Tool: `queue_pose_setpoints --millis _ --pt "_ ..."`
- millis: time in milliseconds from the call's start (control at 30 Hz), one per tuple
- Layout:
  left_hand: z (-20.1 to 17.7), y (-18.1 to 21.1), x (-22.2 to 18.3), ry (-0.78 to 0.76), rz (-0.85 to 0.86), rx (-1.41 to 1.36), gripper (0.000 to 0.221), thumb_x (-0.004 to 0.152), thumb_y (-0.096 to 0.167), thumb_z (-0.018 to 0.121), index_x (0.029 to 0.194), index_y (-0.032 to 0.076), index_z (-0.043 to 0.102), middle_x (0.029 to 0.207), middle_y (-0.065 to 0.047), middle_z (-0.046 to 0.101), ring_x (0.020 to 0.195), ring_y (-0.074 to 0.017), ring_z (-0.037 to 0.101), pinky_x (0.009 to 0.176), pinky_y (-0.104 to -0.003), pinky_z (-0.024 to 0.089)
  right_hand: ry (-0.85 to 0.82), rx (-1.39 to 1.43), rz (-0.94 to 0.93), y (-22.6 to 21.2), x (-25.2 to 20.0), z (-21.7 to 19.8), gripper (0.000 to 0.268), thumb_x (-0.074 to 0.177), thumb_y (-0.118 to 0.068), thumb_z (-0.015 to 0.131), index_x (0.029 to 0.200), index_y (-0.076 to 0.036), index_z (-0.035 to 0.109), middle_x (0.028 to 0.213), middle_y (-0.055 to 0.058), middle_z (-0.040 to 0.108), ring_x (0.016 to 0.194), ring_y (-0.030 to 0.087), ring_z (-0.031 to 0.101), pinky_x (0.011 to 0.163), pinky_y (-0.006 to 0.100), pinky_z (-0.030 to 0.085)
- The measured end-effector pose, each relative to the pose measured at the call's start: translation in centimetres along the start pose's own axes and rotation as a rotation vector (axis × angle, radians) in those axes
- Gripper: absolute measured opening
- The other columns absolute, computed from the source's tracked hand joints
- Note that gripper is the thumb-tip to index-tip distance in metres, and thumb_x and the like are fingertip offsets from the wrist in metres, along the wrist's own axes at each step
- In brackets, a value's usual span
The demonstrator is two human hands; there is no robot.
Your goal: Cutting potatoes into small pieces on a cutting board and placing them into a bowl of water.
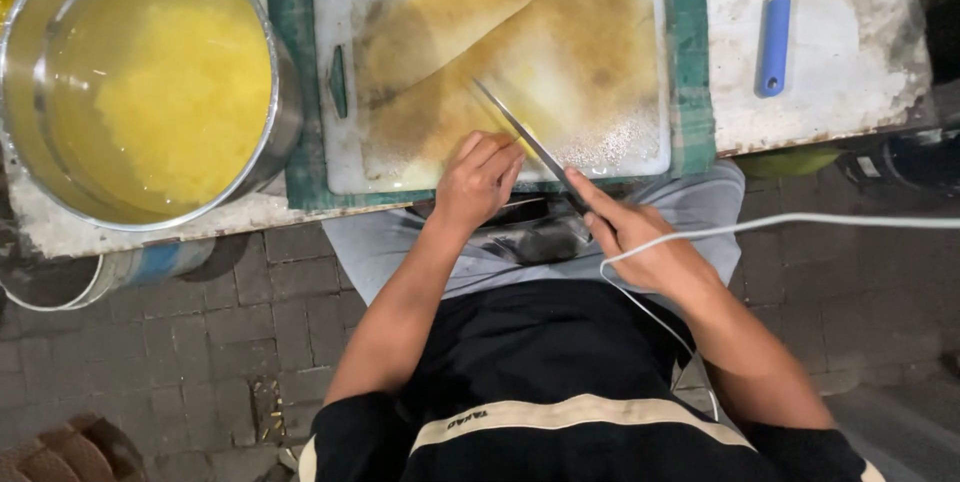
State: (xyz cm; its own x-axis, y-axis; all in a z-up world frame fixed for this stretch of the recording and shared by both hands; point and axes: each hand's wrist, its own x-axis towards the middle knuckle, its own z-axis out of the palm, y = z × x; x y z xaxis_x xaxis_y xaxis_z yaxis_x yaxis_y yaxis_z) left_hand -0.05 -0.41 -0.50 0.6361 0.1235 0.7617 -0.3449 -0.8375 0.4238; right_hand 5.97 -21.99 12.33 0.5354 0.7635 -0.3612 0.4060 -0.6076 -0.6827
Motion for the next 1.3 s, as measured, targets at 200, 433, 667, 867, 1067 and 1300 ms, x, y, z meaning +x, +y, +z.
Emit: queue_pose_setpoints --millis 200,433,667,867,1067,1300 --pt "0.0 -0.1 0.0 -0.009 0.010 -0.001 0.002 0.088 0.006 0.070 0.086 0.007 0.070 0.084 -0.009 0.063 0.072 -0.0259 0.063 0.070 -0.032 0.056 -0.023 -0.071 0.041 2.5 -2.7 1.1 0.056 0.096 -0.016 0.045 0.151 -0.021 0.040 0.102 0.027 0.071 0.092 0.046 0.068 0.074 0.055 0.056" --pt "-0.2 0.1 0.5 -0.011 0.000 -0.017 0.002 0.088 0.005 0.069 0.087 0.006 0.071 0.084 -0.009 0.063 0.071 -0.0264 0.062 0.071 -0.032 0.056 -0.088 -0.117 0.110 2.7 -4.5 0.4 0.059 0.095 -0.018 0.045 0.153 -0.027 0.036 0.102 0.024 0.071 0.095 0.044 0.069 0.079 0.052 0.058" --pt "-0.3 0.2 0.8 -0.003 -0.010 -0.001 0.002 0.087 0.005 0.070 0.086 0.006 0.071 0.083 -0.009 0.064 0.070 -0.0255 0.062 0.070 -0.032 0.056 -0.143 -0.104 0.163 2.3 -3.4 0.5 0.064 0.094 -0.016 0.045 0.155 -0.027 0.032 0.108 0.023 0.070 0.100 0.041 0.069 0.082 0.051 0.058" --pt "-0.4 0.3 1.0 -0.013 -0.022 -0.022 0.002 0.086 0.003 0.070 0.086 0.005 0.071 0.084 -0.011 0.064 0.070 -0.0267 0.062 0.070 -0.033 0.056 -0.112 -0.085 0.125 1.6 -1.2 1.3 0.062 0.094 -0.018 0.044 0.154 -0.027 0.033 0.107 0.024 0.070 0.098 0.044 0.068 0.081 0.054 0.056" --pt "-0.3 0.3 0.8 -0.019 -0.007 -0.024 0.002 0.087 0.004 0.070 0.085 0.005 0.071 0.083 -0.010 0.064 0.070 -0.0268 0.063 0.068 -0.033 0.056 0.008 0.019 0.003 3.2 0.8 2.4 0.058 0.095 -0.018 0.047 0.151 -0.028 0.040 0.107 0.025 0.070 0.094 0.045 0.068 0.077 0.054 0.055" --pt "-0.1 -0.5 0.8 -0.051 -0.034 -0.049 0.005 0.089 0.002 0.069 0.085 0.004 0.072 0.081 -0.010 0.065 0.066 -0.0276 0.063 0.066 -0.033 0.055 0.333 0.337 -0.248 4.4 0.4 2.2 0.054 0.095 -0.004 0.051 0.148 -0.014 0.047 0.060 0.011 0.064 0.051 0.021 0.059 0.051 0.039 0.052"
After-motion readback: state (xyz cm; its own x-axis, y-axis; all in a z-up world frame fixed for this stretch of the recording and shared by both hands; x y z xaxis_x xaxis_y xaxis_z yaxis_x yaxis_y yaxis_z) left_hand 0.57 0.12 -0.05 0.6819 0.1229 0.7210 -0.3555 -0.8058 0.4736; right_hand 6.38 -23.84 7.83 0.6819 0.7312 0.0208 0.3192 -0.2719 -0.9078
